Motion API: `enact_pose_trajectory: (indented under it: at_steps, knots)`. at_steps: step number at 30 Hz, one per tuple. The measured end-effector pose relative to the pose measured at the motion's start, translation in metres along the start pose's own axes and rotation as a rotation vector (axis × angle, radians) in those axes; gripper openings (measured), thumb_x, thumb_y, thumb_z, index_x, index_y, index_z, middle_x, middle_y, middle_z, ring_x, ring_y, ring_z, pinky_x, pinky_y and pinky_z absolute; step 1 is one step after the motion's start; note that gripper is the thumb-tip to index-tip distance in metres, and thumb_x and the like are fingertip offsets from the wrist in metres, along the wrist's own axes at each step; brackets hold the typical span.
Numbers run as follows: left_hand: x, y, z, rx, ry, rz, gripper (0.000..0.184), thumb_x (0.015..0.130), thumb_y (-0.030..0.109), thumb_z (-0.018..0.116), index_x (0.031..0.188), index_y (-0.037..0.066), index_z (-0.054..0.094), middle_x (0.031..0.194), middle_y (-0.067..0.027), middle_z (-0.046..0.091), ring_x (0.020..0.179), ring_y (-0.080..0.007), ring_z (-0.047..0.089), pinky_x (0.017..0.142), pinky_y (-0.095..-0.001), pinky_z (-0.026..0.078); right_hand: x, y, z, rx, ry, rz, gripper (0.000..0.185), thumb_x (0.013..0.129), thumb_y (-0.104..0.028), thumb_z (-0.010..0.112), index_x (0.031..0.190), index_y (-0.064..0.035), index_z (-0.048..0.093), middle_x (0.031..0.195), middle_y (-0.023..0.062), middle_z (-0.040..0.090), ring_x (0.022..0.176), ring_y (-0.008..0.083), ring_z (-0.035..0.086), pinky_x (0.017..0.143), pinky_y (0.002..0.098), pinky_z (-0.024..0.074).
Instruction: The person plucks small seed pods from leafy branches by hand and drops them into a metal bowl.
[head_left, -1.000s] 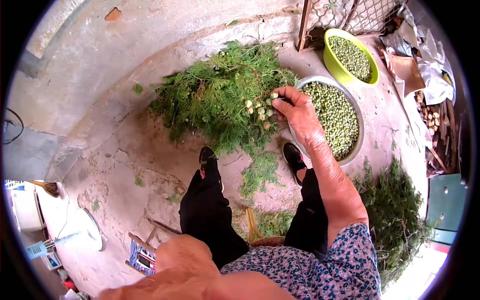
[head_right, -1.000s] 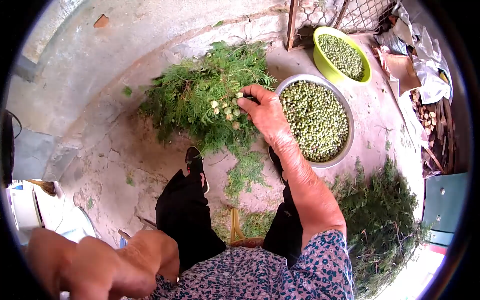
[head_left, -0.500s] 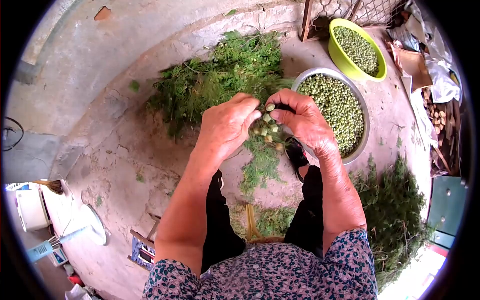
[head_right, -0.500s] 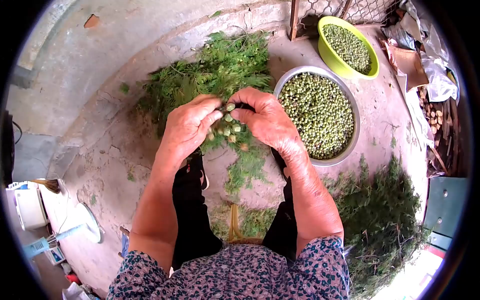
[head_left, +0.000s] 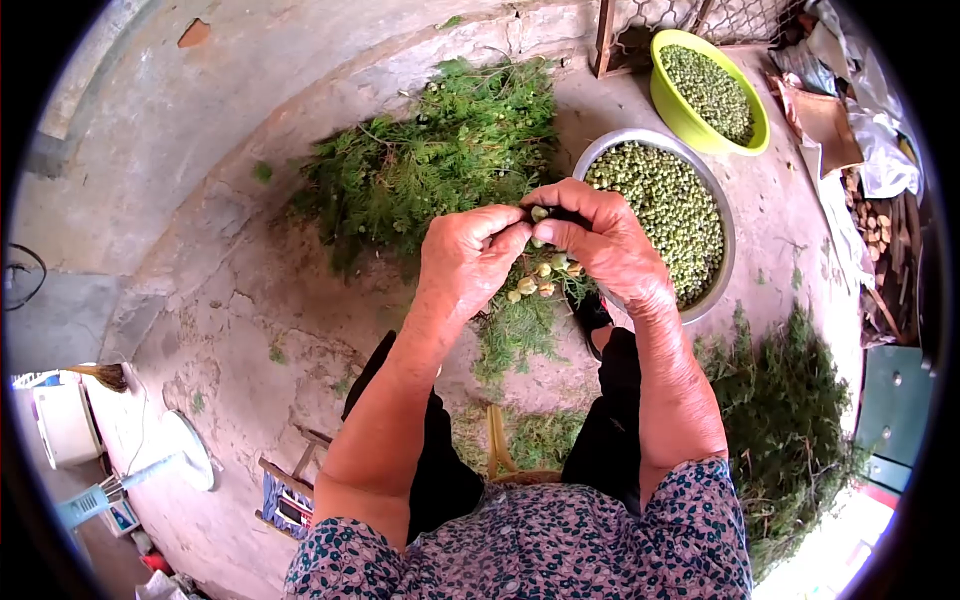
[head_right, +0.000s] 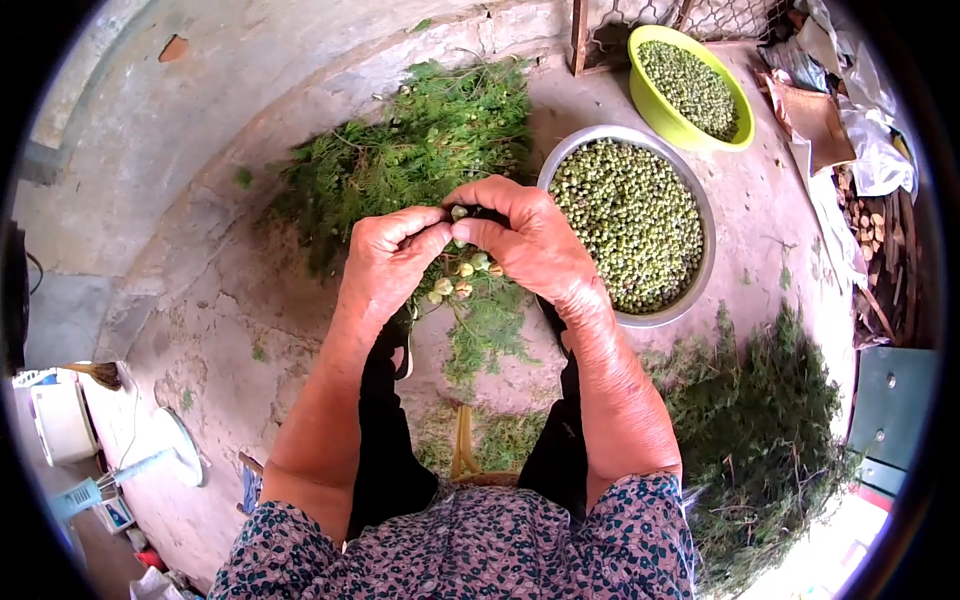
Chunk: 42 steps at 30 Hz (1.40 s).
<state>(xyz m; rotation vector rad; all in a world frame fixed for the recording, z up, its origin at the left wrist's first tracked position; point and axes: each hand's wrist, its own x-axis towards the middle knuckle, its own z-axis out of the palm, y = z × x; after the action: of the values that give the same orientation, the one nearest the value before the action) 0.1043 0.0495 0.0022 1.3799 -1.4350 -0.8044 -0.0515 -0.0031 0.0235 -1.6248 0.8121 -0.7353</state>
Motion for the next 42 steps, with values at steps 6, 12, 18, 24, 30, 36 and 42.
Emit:
enact_pose_trajectory:
  at_steps: [6,12,18,24,30,36,42]
  knots:
    - [0.003,0.007,0.01,-0.108,-0.011,0.024,0.008,0.077,0.003,0.062,0.082,-0.003,0.061,0.064,-0.0003,0.057,0.058,-0.0031,0.047,0.053,-0.0183,0.039,-0.003,0.003,0.001,0.18,0.118,0.122,0.015,0.08,-0.008,0.059,0.09,0.002,0.062,0.075,0.0059,0.06,0.071,0.0119,0.055,0.066,0.0242,0.0436]
    - [0.004,0.014,0.013,-0.249,-0.034,-0.042,0.006,0.077,-0.001,0.059,0.082,-0.002,0.062,0.068,0.0005,0.059,0.062,-0.0048,0.051,0.058,-0.0192,0.041,-0.002,0.003,-0.007,0.551,0.231,0.311,0.02,0.086,-0.02,0.053,0.087,-0.0018,0.062,0.069,-0.001,0.059,0.059,0.0071,0.049,0.058,0.0204,0.0421]
    - [0.006,0.014,0.015,-0.283,0.01,-0.019,0.006,0.078,0.004,0.061,0.081,-0.001,0.061,0.065,0.0018,0.056,0.059,-0.0033,0.047,0.052,-0.0186,0.038,-0.003,0.003,-0.019,0.711,0.301,0.268,0.021,0.086,-0.018,0.053,0.1,-0.0036,0.059,0.076,-0.0026,0.056,0.063,0.0054,0.046,0.058,0.0183,0.0378]
    - [0.008,0.024,0.013,-0.204,-0.1,-0.117,0.013,0.076,0.012,0.066,0.077,0.0,0.061,0.058,0.0038,0.053,0.051,-0.0031,0.045,0.047,-0.0181,0.035,-0.001,0.005,-0.023,0.995,0.248,0.163,0.019,0.085,-0.012,0.054,0.099,-0.0012,0.06,0.077,-0.0002,0.058,0.065,0.0081,0.048,0.062,0.0204,0.0393]
    - [0.013,0.013,0.019,-0.105,0.015,-0.069,0.019,0.074,0.014,0.069,0.082,0.0,0.059,0.053,0.0019,0.047,0.048,-0.0033,0.038,0.043,-0.0206,0.033,-0.001,0.012,-0.018,0.821,0.27,0.104,0.019,0.081,-0.003,0.057,0.1,-0.0008,0.06,0.083,0.0027,0.062,0.072,0.0096,0.054,0.068,0.0225,0.0438]
    - [0.013,0.012,0.027,-0.112,0.071,-0.053,0.017,0.074,0.012,0.069,0.083,0.0,0.06,0.054,0.0021,0.047,0.05,-0.0033,0.039,0.043,-0.0201,0.033,-0.004,0.011,-0.005,0.759,0.292,0.123,0.015,0.078,0.001,0.059,0.092,-0.0015,0.064,0.085,0.0032,0.063,0.08,0.0101,0.055,0.076,0.0233,0.0441]
    - [0.01,0.013,0.03,-0.364,0.153,-0.132,0.013,0.076,0.006,0.065,0.083,-0.005,0.061,0.063,0.0018,0.053,0.054,-0.0033,0.042,0.047,-0.0182,0.036,-0.002,0.007,-0.02,0.924,0.414,0.117,0.014,0.087,-0.005,0.046,0.098,-0.0005,0.053,0.089,0.0101,0.059,0.067,0.0139,0.052,0.055,0.0229,0.0408]
